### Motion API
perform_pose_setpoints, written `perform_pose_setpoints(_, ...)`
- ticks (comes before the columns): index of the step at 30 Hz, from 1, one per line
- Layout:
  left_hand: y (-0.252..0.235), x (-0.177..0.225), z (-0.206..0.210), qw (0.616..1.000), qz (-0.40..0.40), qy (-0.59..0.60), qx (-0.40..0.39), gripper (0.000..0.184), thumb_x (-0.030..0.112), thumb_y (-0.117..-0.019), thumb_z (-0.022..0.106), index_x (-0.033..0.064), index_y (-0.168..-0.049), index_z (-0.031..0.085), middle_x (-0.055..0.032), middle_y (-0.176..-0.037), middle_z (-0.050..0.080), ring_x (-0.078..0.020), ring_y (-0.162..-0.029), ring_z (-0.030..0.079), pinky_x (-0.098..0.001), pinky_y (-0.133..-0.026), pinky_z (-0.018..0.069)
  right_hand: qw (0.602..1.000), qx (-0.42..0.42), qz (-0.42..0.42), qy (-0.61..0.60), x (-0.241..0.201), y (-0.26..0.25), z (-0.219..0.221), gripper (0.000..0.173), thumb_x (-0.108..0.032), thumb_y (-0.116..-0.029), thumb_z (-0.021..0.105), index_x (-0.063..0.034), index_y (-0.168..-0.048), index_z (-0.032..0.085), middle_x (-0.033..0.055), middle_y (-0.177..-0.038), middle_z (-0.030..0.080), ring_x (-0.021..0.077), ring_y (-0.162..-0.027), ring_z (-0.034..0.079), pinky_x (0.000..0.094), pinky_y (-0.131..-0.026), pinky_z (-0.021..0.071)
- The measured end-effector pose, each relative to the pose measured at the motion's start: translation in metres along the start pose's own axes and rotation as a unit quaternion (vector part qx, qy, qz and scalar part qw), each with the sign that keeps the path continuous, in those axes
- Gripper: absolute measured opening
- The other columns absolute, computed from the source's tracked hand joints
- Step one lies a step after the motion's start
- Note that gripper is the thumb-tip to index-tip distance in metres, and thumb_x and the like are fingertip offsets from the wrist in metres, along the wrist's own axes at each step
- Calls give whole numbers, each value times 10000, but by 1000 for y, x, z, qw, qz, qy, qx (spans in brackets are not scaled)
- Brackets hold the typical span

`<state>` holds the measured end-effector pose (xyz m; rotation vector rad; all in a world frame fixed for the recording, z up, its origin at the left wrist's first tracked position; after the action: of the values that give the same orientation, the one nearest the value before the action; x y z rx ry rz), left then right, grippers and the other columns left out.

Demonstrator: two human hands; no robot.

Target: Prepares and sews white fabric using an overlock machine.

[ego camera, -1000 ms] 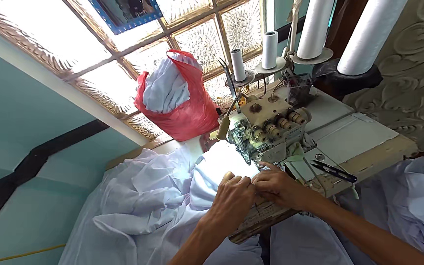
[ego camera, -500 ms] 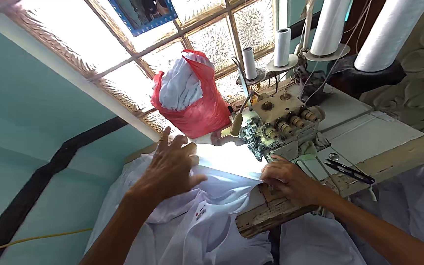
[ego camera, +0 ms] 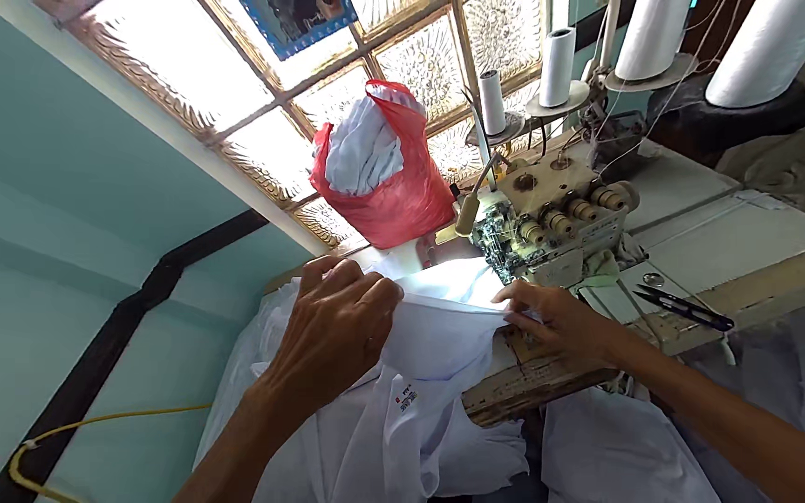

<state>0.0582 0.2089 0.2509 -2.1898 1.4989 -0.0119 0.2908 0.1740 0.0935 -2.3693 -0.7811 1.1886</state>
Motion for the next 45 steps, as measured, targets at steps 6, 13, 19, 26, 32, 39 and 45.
perform_pose_setpoints(6,-16,-2,9,999,9,-34,6,244,119,-950,480,53,-831,681,-60,-651,564,-264,-679,537,-481,-824,378,997,17,-78,18,-12,2,-2,259,-107,-1040,483,2,-1049,719,141,-924,697,224,-840,682,317,-765,553)
perform_pose_setpoints(13,-9,-13,36,995,24,30,-93,306,277,-987,503,129,-866,741,-5,-765,647,-236,-837,625,-495,-907,432,1000,-1,-4,28,-3,33,11,211,-3,-975,515,29,-1017,719,169,-943,744,319,-924,721,508,-949,502)
perform_pose_setpoints(19,-23,7,35,999,11,14,-49,322,195,-1000,484,96,-786,704,-43,-688,611,-278,-798,619,-524,-908,422,996,71,-8,45,5,26,8,222,-74,-1007,519,19,-1012,721,147,-934,747,277,-909,726,415,-893,546)
perform_pose_setpoints(26,-34,50,60,999,-1,46,3,335,277,-967,590,98,-688,641,-24,-579,539,-236,-654,568,-456,-877,418,992,84,-23,91,4,32,7,235,-139,-1027,535,-1,-983,721,128,-862,732,263,-844,720,383,-868,554)
perform_pose_setpoints(32,-38,68,87,995,-23,100,12,267,262,-947,631,90,-742,648,-35,-617,568,-238,-673,588,-440,-860,436,993,89,-16,74,2,36,5,234,-77,-999,516,14,-989,731,145,-868,736,270,-841,724,358,-812,569)
perform_pose_setpoints(39,-40,84,109,991,-46,123,16,241,234,-949,625,85,-767,675,-47,-669,606,-261,-731,614,-450,-837,447,994,93,-15,53,2,37,5,261,-159,-1045,524,-6,-956,717,120,-830,715,224,-817,704,307,-800,552)
perform_pose_setpoints(45,-36,93,124,989,-80,111,47,223,250,-923,662,91,-771,701,-54,-713,616,-275,-784,623,-473,-859,440,992,116,-19,41,4,37,5,200,-108,-1008,564,7,-951,717,130,-849,728,234,-861,717,319,-880,553)
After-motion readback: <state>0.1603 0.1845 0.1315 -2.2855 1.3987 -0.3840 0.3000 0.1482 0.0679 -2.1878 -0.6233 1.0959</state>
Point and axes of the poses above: each hand's wrist, its own y-axis away from the middle knuckle, its own z-axis out of the palm, x = y × z, the point moved 4 cm from there along -y, towards the middle knuckle
